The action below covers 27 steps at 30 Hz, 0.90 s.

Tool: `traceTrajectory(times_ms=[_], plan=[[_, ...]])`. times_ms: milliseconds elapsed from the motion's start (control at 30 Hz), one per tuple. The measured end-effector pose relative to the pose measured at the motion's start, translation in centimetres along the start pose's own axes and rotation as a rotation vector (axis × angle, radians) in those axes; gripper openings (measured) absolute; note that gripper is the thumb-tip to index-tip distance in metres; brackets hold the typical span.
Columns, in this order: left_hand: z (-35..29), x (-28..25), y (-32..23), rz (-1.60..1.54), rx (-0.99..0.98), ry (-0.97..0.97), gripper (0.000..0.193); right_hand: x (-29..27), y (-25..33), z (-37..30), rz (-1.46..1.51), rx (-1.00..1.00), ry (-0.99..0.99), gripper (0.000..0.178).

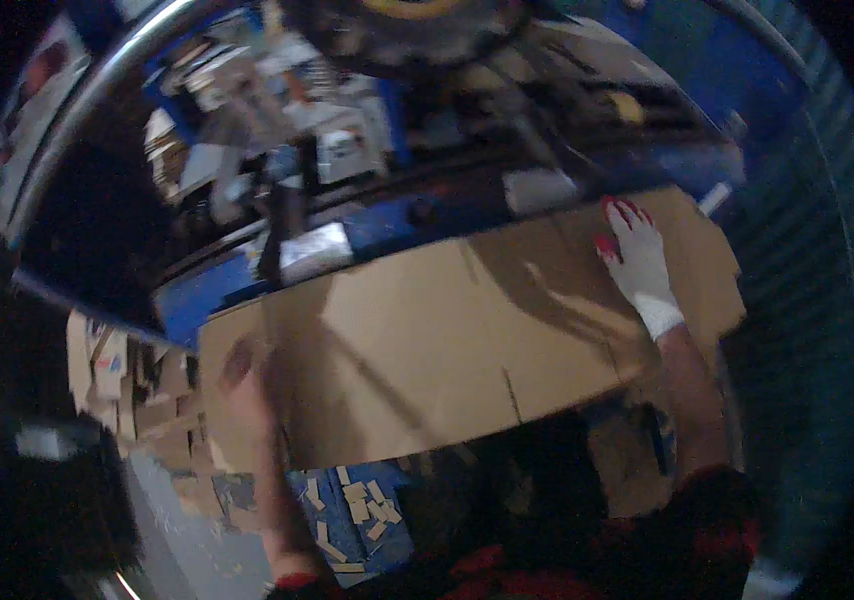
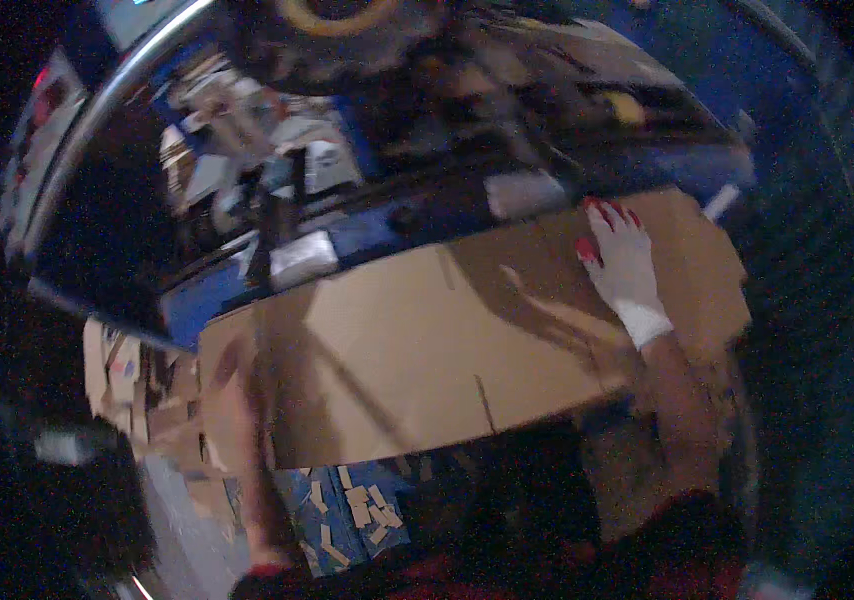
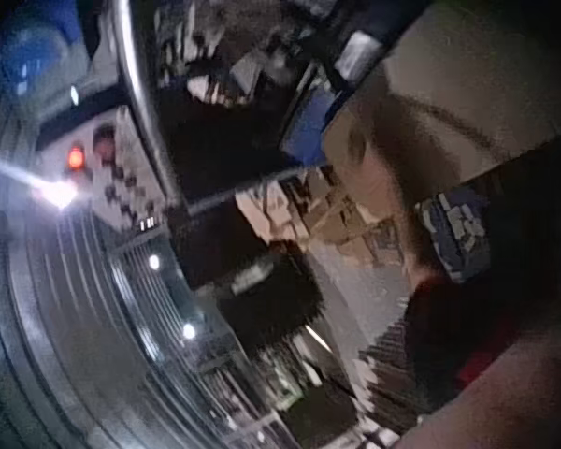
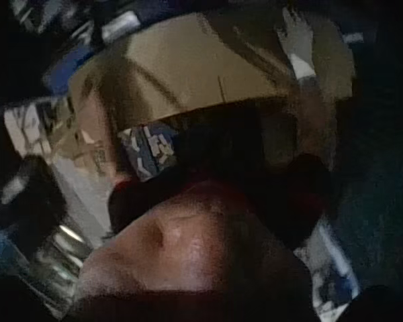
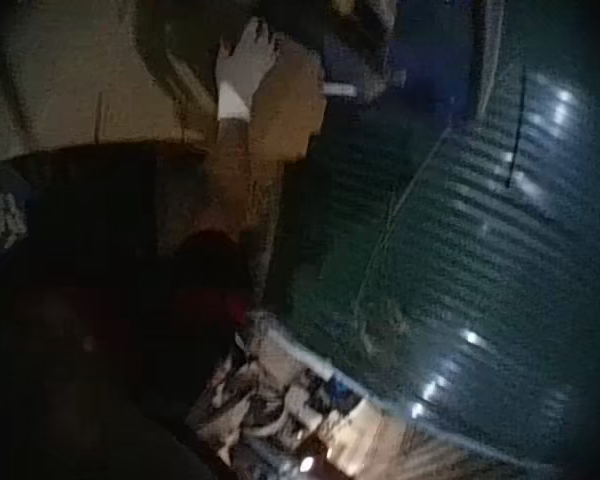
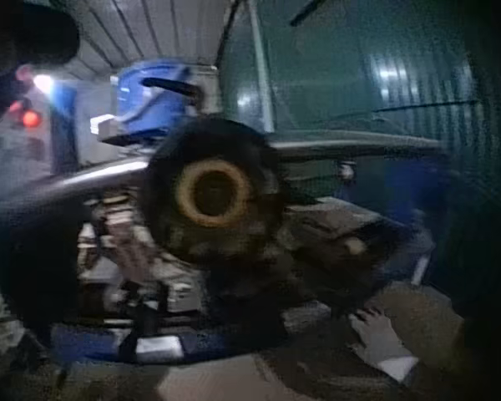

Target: The person repeatedly folds flat cardboard sheets into box shapes using both hands. They align the flaps and crease the edges, then place the folded boxes onto a nearby stack. The process is continuous and repetitive throughout the clip.

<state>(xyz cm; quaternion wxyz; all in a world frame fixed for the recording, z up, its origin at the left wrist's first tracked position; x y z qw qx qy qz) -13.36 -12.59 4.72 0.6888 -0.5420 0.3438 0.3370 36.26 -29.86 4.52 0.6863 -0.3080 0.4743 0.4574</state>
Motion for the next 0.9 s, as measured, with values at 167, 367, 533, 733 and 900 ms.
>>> traceTrajectory(times_ms=[167, 367, 533, 733, 900], plan=[[-10.6, -3.0, 20.9, 0.462, 0.106, -0.212, 0.05, -2.2, -3.6, -15.9, -0.186, 0.225, 0.157, 0.069], [-11.2, -5.5, 21.7, 0.485, -0.205, 0.044, 0.072, -4.8, -3.1, -22.6, 0.076, 0.727, -0.158, 0.08], [-10.4, -7.2, 17.4, 0.695, -0.178, -0.114, 0.074, 0.3, -7.4, -24.9, 1.436, 0.975, -0.475, 0.079], [-12.5, -9.4, 11.5, -0.538, 0.114, -0.17, 0.059, -7.6, 0.0, -20.8, 0.911, 0.571, -0.642, 0.07], [-13.0, -5.1, 12.3, -0.726, -0.022, -0.032, 0.062, -5.3, 6.1, -21.7, 0.749, 0.029, 0.009, 0.072]])
Point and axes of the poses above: each hand's wrist, its own z-axis towards the middle knuckle, its own x-axis out of the palm, y = z × x, the point moved 3 cm from there along z, towards the middle knuckle, and after that the axes turned 4 degrees about y, right-handed, at the moved point
